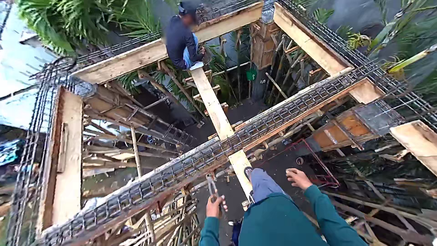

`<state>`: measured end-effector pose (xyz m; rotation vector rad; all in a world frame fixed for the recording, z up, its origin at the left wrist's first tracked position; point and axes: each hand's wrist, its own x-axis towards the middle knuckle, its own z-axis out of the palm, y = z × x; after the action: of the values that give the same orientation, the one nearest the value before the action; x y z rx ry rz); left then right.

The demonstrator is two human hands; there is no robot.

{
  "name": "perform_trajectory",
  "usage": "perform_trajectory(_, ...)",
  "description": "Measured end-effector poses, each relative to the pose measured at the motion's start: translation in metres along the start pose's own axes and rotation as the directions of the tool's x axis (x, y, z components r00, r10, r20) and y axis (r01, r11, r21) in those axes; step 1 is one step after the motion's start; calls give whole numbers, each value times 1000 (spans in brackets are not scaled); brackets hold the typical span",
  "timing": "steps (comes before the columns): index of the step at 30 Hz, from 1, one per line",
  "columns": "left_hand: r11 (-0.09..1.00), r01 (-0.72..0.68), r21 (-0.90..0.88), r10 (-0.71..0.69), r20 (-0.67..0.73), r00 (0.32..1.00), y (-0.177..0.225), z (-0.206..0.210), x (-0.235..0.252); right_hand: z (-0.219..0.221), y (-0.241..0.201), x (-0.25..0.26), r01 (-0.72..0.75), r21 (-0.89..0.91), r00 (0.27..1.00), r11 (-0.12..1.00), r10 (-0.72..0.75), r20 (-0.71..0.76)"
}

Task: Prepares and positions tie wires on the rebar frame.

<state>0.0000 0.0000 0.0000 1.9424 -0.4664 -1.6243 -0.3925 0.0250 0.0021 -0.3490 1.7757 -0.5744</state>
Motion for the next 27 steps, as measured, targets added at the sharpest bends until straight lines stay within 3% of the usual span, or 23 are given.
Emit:
perform_trajectory(3,995,-33,90,5,296,955,98,71,9,44,-71,11,103,80,964,991,-119,237)
perform_trajectory(6,981,-62,185,-63,600,797,158,138,15,81,-125,32,176,281,814,943,-300,498)
perform_trajectory(8,962,-108,252,-117,731,672,175,174,22,98,-147,48,121,496,711,860,-424,562)
perform_trajectory(10,917,-227,329,-122,772,624,190,205,39,102,-172,65,79,620,692,780,-491,529)
perform_trajectory(14,738,-346,580,-294,737,608,223,232,66,97,-203,81,-79,696,893,713,-259,367)
perform_trajectory(16,648,-393,653,-336,707,622,243,239,78,94,-213,95,-133,794,953,594,-143,267)
perform_trajectory(18,671,-370,643,-299,691,659,262,238,93,84,-224,108,-135,879,989,458,1,151)
perform_trajectory(23,760,-303,575,-158,616,772,332,248,140,36,-229,147,13,971,966,238,249,-74)
perform_trajectory(27,777,-227,586,-149,523,839,376,280,204,-7,-230,176,108,982,897,152,411,-162)
